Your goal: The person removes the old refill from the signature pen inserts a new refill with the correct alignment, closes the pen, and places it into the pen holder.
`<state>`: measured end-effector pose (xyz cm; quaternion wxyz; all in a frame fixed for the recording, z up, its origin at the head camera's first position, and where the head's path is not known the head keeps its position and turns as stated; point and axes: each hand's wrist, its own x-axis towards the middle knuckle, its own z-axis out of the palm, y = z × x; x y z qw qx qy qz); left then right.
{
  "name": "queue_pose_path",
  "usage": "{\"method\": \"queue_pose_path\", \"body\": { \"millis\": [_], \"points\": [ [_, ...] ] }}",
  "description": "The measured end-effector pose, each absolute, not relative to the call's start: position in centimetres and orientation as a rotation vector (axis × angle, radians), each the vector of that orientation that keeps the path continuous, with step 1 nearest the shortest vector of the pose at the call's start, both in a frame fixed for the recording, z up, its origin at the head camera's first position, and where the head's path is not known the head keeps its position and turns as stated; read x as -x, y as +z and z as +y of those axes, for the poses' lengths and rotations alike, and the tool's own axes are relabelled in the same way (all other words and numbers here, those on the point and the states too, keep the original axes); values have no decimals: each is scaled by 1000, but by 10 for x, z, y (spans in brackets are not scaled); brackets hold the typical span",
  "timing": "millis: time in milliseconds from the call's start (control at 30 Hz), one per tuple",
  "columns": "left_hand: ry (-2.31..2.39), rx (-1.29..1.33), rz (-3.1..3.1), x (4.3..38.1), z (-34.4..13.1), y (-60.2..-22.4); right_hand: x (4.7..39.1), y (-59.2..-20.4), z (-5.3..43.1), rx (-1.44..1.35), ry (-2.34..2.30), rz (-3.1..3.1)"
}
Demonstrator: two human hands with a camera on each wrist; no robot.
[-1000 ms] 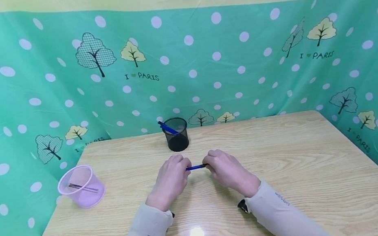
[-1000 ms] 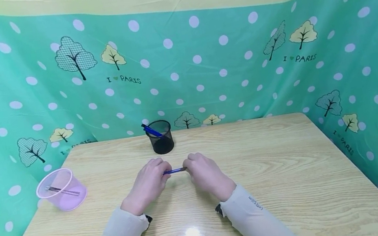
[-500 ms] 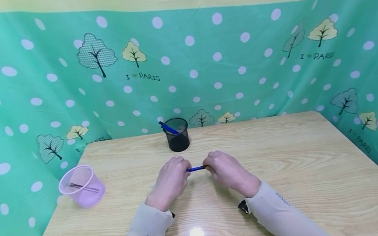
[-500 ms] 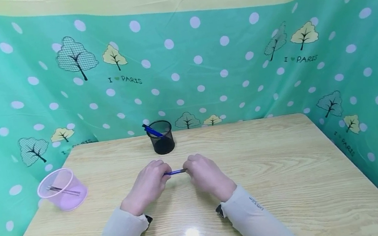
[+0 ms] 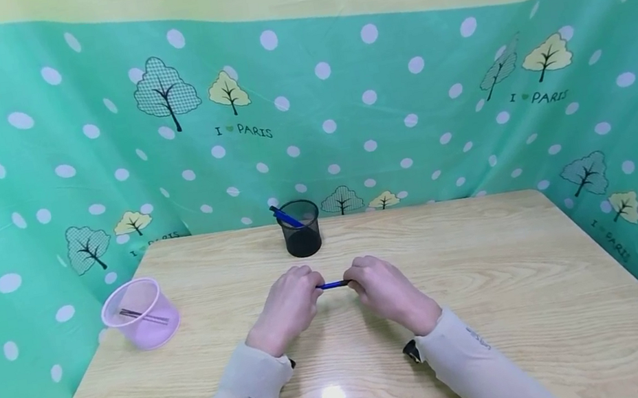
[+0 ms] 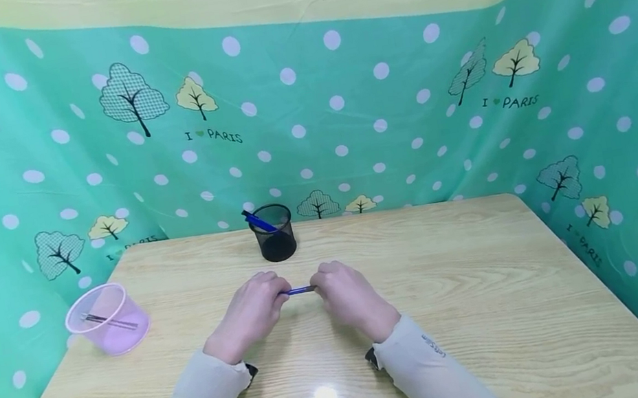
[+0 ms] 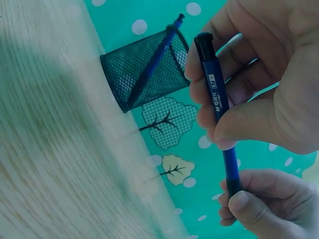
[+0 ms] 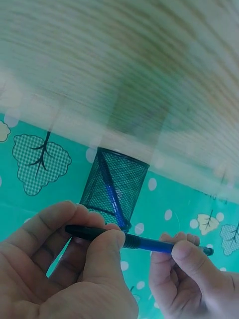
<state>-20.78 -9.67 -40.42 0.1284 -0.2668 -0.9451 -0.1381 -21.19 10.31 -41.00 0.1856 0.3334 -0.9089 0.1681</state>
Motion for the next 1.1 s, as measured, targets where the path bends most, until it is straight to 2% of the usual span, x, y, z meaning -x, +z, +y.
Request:
{"method": "queue_pose_path", "body": {
  "millis": [1100],
  "points": [
    [-397,830,-2588,207,-92,-410,210,-410,103,-921,442,-2605]
  ]
}}
